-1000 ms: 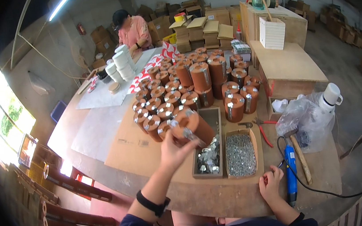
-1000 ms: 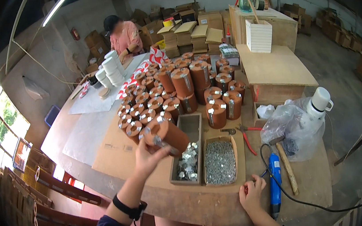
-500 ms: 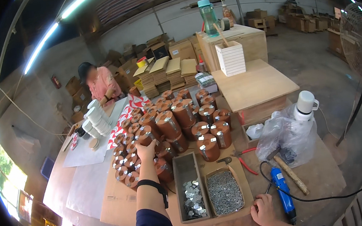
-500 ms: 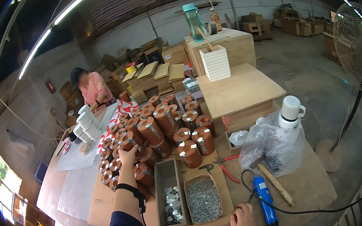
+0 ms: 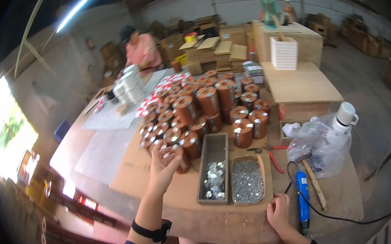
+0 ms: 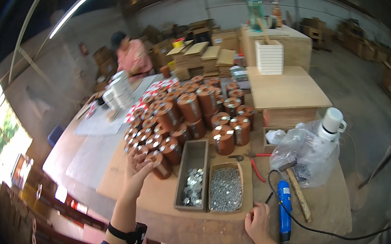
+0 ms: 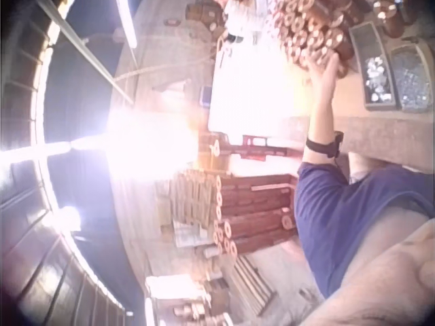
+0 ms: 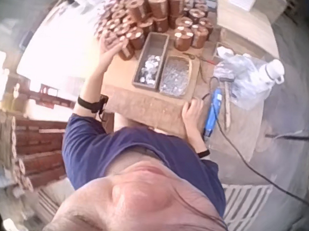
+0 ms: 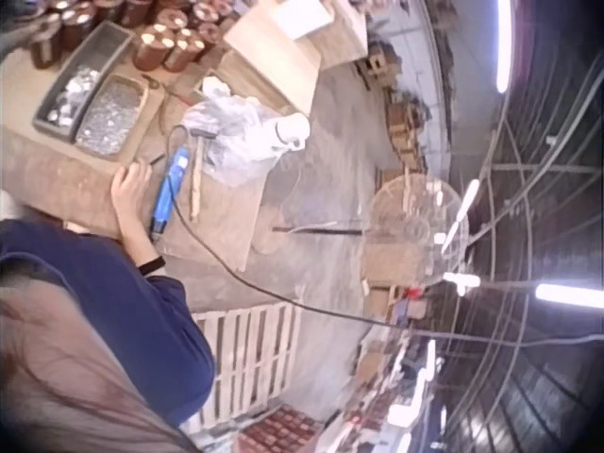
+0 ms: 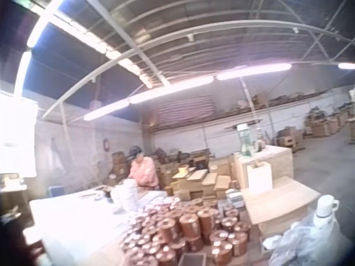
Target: The person repeatedly places small metal brackets onto circular wooden pieces and secures them using a blue electric screwdriver. After fastening each bracket, the person moves the finished piece aside and picks up a new wooden piece to continue the process.
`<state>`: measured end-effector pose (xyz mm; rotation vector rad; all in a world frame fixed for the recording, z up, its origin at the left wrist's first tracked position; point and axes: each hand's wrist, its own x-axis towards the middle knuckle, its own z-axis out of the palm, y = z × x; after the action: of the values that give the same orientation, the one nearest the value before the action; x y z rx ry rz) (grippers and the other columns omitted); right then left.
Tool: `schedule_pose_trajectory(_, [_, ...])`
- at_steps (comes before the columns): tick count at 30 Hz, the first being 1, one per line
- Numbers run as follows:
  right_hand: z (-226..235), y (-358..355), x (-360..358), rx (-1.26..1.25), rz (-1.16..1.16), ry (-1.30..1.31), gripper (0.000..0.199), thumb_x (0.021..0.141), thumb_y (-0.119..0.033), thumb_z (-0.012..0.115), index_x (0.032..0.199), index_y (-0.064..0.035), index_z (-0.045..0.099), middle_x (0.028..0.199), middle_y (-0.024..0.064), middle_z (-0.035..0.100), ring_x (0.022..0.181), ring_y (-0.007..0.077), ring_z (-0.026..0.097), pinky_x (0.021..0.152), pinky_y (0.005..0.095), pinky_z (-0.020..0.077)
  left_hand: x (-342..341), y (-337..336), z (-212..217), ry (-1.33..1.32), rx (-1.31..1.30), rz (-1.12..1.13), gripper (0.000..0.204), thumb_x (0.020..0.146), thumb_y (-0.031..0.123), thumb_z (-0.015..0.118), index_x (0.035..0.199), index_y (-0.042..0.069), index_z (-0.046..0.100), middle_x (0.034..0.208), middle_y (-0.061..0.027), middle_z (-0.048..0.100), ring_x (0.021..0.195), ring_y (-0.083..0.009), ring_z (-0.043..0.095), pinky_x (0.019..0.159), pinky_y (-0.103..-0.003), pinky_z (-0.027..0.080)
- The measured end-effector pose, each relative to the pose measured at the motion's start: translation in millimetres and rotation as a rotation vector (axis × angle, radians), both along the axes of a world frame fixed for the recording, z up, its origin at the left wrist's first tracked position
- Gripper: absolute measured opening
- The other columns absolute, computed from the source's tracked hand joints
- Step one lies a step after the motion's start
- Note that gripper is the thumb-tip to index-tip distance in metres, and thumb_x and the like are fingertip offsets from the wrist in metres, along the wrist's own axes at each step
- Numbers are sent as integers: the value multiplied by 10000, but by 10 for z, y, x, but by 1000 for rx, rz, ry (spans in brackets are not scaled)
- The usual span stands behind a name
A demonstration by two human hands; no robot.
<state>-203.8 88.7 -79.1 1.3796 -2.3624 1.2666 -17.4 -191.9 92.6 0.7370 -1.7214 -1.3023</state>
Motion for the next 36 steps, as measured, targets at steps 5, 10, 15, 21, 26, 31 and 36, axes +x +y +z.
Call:
schedule_pose_trajectory(5, [23, 28, 163, -161, 50, 158, 181, 657, 19, 526, 818, -23, 456, 1059, 193, 501, 1030, 388, 404, 875, 450, 333, 1450, 561, -232, -95, 2, 460, 697, 767, 149, 633, 1306, 33, 206, 1185, -222, 379, 1039, -282, 456, 838, -362, 429])
schedule_pose_trajectory(10, [298, 132, 741, -237, 619, -326, 106, 717, 42, 509, 808, -13, 510, 848, 135, 570, 782, 234, 564, 719, 308, 447, 2745, 1227, -510, -316, -4, 891, 717, 726, 194, 670, 1293, 45, 256, 1164, -188, 420, 954, -253, 508, 757, -349, 461])
schedule_pose_trajectory(15, [241, -36, 1196, 632, 1033, -1014, 204, 790, -28, 547, 992, 4, 547, 912, 85, 579, 843, 130, 549, 756, 270, 446, 3582, 1924, -650, -408, -21, 1371, 612, 696, 176, 669, 1197, 7, 362, 1056, -175, 478, 877, -247, 552, 741, -330, 474])
schedule_pose_trajectory(21, [-419, 1, 1431, 1242, 1219, -1144, 308, 821, -165, 570, 1088, -14, 541, 1053, 82, 555, 975, 156, 520, 854, 267, 401, 4202, 2625, -1021, -600, 31, 1737, 502, 692, 166, 653, 1131, 30, 451, 1090, -180, 476, 937, -298, 530, 807, -343, 449])
schedule_pose_trajectory(26, [-440, -12, 1500, 1291, 1192, -1131, 306, 820, -167, 570, 1085, -16, 545, 1056, 80, 556, 976, 157, 521, 856, 269, 400, 4566, 2824, -1511, -768, 115, 1733, 414, 692, 146, 627, 1071, 35, 499, 1102, -170, 478, 968, -321, 517, 841, -366, 422])
schedule_pose_trajectory(31, [-413, -8, 1500, 1288, 1150, -1135, 303, 820, -168, 570, 1083, -18, 549, 1059, 78, 557, 976, 158, 521, 858, 272, 399, 4551, 2787, -1763, -841, 289, 1663, 377, 695, 145, 614, 1045, 43, 517, 1106, -153, 479, 983, -321, 510, 844, -364, 420])
schedule_pose_trajectory(36, [-372, 20, 1470, 1288, 1108, -1139, 301, 819, -169, 570, 1080, -20, 553, 1062, 77, 558, 976, 159, 521, 860, 275, 398, 4563, 2670, -1889, -952, 165, 1588, 378, 689, 170, 629, 1034, 52, 528, 1135, -132, 446, 981, -317, 510, 830, -371, 435])
